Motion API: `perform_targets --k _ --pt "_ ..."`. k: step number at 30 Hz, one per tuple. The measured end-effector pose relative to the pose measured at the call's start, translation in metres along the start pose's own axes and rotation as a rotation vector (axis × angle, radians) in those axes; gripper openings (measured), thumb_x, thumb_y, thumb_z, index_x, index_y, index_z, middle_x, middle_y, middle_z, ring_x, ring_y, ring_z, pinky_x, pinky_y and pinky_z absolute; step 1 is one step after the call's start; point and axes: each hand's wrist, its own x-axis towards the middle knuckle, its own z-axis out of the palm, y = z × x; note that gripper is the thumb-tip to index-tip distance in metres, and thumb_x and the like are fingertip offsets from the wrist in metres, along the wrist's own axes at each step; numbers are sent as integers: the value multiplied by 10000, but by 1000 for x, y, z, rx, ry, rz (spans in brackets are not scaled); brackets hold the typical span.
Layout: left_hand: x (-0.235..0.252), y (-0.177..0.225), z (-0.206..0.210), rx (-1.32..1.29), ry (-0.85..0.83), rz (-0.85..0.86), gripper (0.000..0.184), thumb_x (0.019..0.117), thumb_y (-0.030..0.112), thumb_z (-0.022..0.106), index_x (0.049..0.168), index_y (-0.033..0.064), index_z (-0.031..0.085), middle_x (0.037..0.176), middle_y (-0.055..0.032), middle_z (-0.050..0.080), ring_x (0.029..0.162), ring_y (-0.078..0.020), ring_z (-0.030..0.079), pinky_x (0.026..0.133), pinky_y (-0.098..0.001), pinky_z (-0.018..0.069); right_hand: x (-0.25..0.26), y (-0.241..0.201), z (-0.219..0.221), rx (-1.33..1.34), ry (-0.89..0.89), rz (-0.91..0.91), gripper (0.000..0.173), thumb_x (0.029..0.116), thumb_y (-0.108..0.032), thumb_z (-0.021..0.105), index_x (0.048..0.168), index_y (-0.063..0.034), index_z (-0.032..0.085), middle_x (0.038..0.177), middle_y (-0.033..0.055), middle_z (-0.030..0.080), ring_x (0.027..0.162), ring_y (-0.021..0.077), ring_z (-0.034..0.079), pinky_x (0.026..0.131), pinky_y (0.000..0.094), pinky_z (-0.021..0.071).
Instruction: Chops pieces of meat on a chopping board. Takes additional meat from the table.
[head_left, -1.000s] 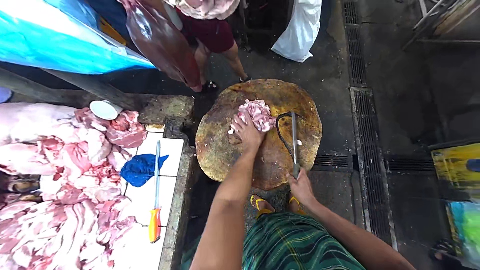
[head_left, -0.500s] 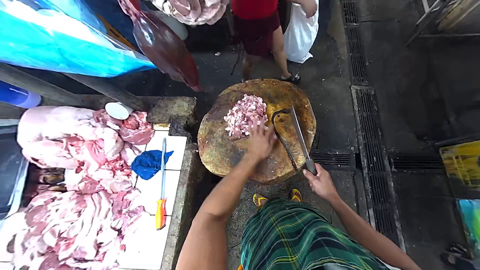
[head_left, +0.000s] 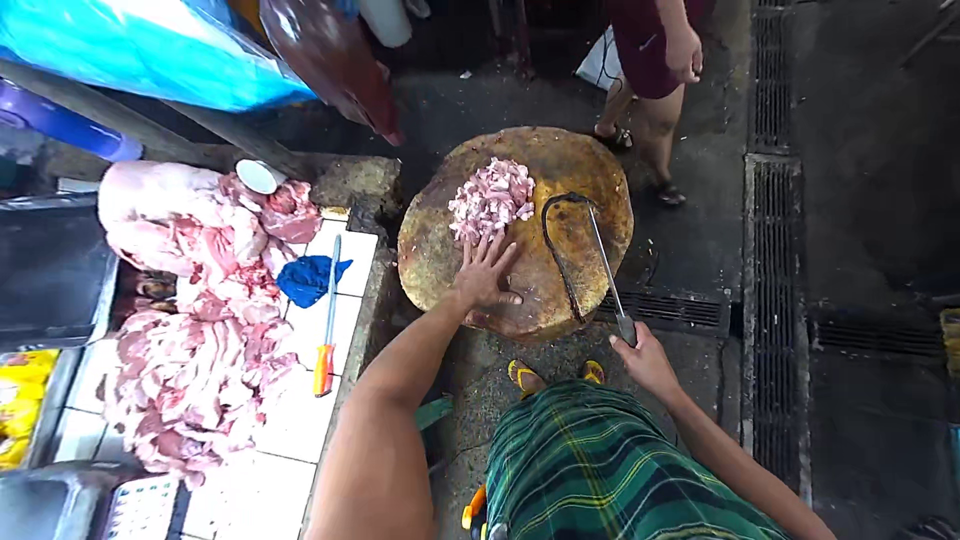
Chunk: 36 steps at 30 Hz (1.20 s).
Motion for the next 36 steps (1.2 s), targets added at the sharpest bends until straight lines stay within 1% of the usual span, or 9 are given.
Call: perform_targets --k 3,7,13,17,19,21,28,32,36 --pt "7 -16 -8 -74 218 -374 1018 872 722 638 1648 180 262 1705 -237 162 1574 -476 108 1225 -748 38 3 1 -3 -35 -33 1 576 981 -464 628 1398 -89 498 982 130 664 797 259 664 727 499 570" --pt "16 -9 -35 -300 352 -909 1002 943 642 554 1659 76 140 1689 -276 162 1563 -474 150 1223 -721 115 2 4 -9 -123 -60 17 557 984 -452 628 1396 -98 508 996 128 671 814 262 672 746 502 572" --pt "-92 53 38 -281 72 -707 944 1002 744 291 1657 75 180 1724 -210 105 1585 -460 44 1222 -744 26 -7 -25 -11 -292 81 77 419 963 -317 624 1292 -58 618 1034 194 695 932 358 687 831 614 548" --pt "-155 59 20 -387 -128 -587 766 1035 490 501 1663 155 218 1741 -91 135 1599 -391 61 1215 -745 46 -17 -50 25 -43 61 -26 531 1054 -426 539 1363 7 523 828 137 631 557 236 623 541 468 595" --pt "-180 40 6 -487 -115 -599 589 962 290 673 1509 132 523 1626 -85 422 1507 -361 351 1190 -679 268 -13 -64 47 31 48 -38 575 1073 -468 494 1427 -16 453 795 91 605 498 188 591 482 422 583" --pt "-223 10 -3 -632 8 -740 255 998 274 625 1166 109 723 1188 -127 718 1092 -339 690 906 -600 560 -7 -66 65 -25 55 -5 594 1078 -487 474 1464 -38 416 786 78 591 492 176 578 480 416 574" --pt "-415 -165 11 -673 307 -1534 395 1022 367 531 1211 58 688 1143 -212 708 1087 -397 686 910 -649 542 -1 -82 79 -143 101 44 580 1052 -506 507 1408 -51 469 705 22 559 480 128 551 483 375 554" --pt "-415 -229 23 -546 379 -1422 357 1030 306 501 1163 39 698 1153 -208 705 1101 -388 682 931 -628 541 7 -77 82 -126 123 41 527 1040 -499 530 1344 -69 517 674 13 554 463 131 544 470 379 552" --pt "-363 -256 3 -457 276 -1393 786 965 640 556 1378 -28 583 1449 -305 514 1294 -465 558 1013 -634 509 9 -74 83 -125 140 80 548 1026 -555 531 1308 -86 532 662 11 552 460 150 557 475 401 565"
